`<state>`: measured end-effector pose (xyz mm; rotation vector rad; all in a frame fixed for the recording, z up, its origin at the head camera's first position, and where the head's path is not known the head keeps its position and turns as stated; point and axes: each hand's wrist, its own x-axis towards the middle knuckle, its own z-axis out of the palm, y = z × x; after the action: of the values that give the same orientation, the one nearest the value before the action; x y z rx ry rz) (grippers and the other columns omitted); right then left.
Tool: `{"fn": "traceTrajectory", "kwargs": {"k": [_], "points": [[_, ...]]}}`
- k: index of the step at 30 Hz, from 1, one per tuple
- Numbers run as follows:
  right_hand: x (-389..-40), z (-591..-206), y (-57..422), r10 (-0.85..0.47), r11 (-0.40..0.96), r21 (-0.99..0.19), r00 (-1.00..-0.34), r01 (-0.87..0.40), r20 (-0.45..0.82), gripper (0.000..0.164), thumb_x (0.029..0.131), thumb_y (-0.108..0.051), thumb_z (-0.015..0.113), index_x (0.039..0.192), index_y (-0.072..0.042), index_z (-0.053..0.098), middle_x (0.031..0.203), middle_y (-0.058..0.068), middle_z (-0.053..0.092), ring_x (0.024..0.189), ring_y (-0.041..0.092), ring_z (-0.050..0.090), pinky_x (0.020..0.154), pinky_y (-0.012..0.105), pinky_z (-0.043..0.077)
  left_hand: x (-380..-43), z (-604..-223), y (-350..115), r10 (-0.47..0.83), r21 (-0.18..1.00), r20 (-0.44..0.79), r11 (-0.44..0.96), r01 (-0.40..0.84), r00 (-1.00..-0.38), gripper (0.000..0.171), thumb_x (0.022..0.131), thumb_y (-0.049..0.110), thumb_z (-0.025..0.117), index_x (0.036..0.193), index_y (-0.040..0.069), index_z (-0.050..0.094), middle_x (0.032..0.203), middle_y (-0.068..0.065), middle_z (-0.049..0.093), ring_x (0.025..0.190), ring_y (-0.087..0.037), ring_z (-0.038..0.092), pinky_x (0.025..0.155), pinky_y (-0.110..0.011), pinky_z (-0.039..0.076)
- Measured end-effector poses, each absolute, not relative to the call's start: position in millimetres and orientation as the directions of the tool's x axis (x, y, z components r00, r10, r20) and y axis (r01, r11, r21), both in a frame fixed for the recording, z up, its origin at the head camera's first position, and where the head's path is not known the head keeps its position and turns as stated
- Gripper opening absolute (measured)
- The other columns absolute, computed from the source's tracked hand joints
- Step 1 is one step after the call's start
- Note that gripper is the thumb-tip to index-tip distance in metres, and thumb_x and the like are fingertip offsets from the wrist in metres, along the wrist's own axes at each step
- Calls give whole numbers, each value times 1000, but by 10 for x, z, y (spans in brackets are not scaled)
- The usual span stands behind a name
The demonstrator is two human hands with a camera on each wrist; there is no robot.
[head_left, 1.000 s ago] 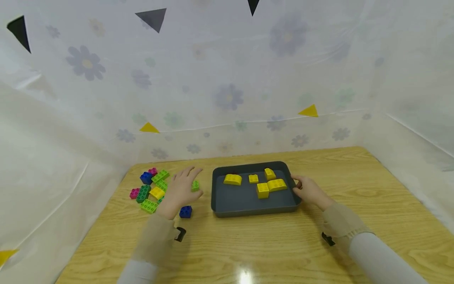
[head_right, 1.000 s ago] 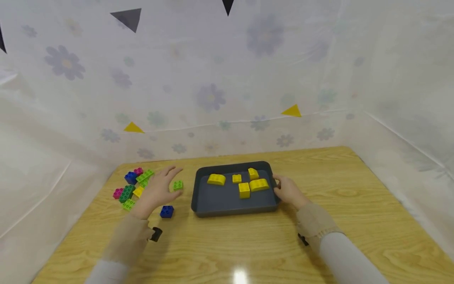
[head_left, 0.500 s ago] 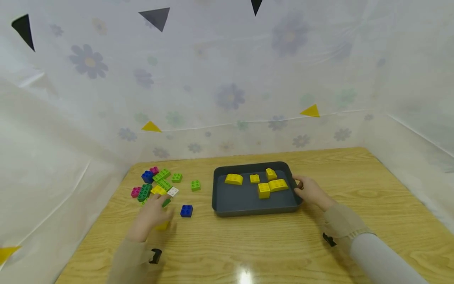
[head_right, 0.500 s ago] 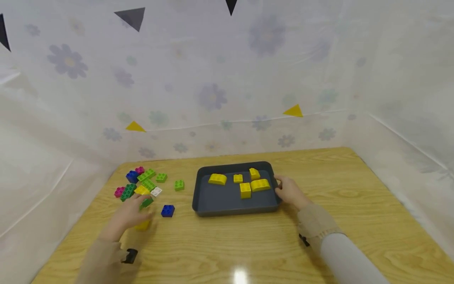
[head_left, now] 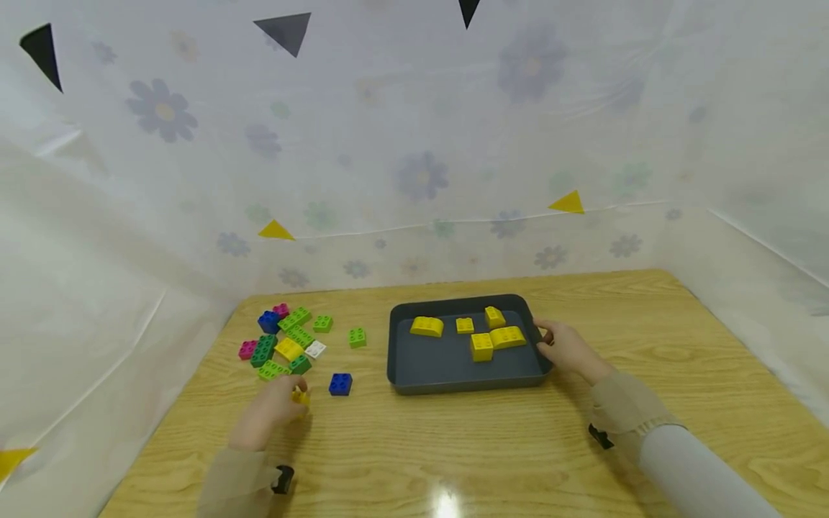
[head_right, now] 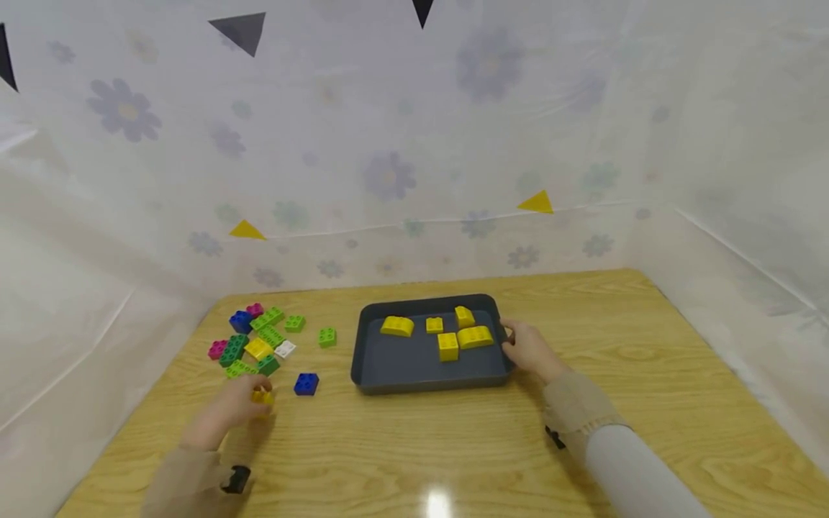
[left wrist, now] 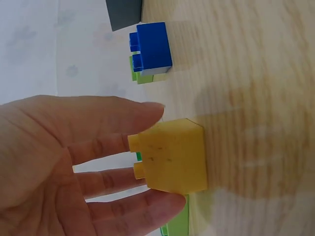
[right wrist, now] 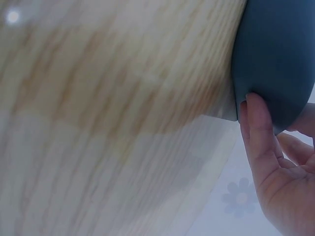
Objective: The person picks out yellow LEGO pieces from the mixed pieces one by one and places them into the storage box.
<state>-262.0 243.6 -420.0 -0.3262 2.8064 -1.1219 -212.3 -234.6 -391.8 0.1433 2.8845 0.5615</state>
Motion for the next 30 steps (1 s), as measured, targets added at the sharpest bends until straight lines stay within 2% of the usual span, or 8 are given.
{"fn": "traceTrajectory", "kwargs": {"k": [8, 15, 24, 30], "points": [[-2623, -4179, 2433, -235, 703, -693, -972, -161, -13, 51, 87, 5, 50, 134, 15, 32, 83, 17, 51, 56, 16, 43, 51, 29, 40, -2110, -3927, -2345, 137, 400, -160, 914, 63, -978, 20, 72, -4, 66, 92, -5, 60, 86, -11, 60, 75, -20, 52, 67, -36, 49], [-2619, -4175, 2430, -240, 708, -687, -971, -167, -12, 51, 87, 5, 50, 133, 15, 32, 82, 16, 51, 56, 16, 44, 50, 29, 41, -2118, -3932, -2342, 130, 391, -167, 919, 55, -977, 21, 72, -4, 65, 92, -5, 60, 84, -10, 59, 72, -19, 50, 63, -33, 47], [-2619, -4175, 2436, -245, 699, -695, -969, -166, -14, 51, 87, 5, 50, 134, 15, 31, 82, 16, 51, 55, 16, 43, 49, 28, 39, -2216, -3919, -2306, 112, 378, -267, 926, 3, -957, 20, 73, -4, 67, 92, -3, 59, 82, -8, 55, 72, -20, 47, 61, -30, 45], [-2623, -4175, 2438, -246, 697, -696, -969, -170, -10, 51, 87, 6, 49, 134, 16, 31, 82, 16, 51, 55, 16, 42, 49, 29, 39, -2340, -3734, -2196, 131, 339, -315, 940, 17, -940, 21, 75, -4, 65, 94, -3, 59, 84, -9, 55, 72, -21, 48, 61, -29, 44]]}}
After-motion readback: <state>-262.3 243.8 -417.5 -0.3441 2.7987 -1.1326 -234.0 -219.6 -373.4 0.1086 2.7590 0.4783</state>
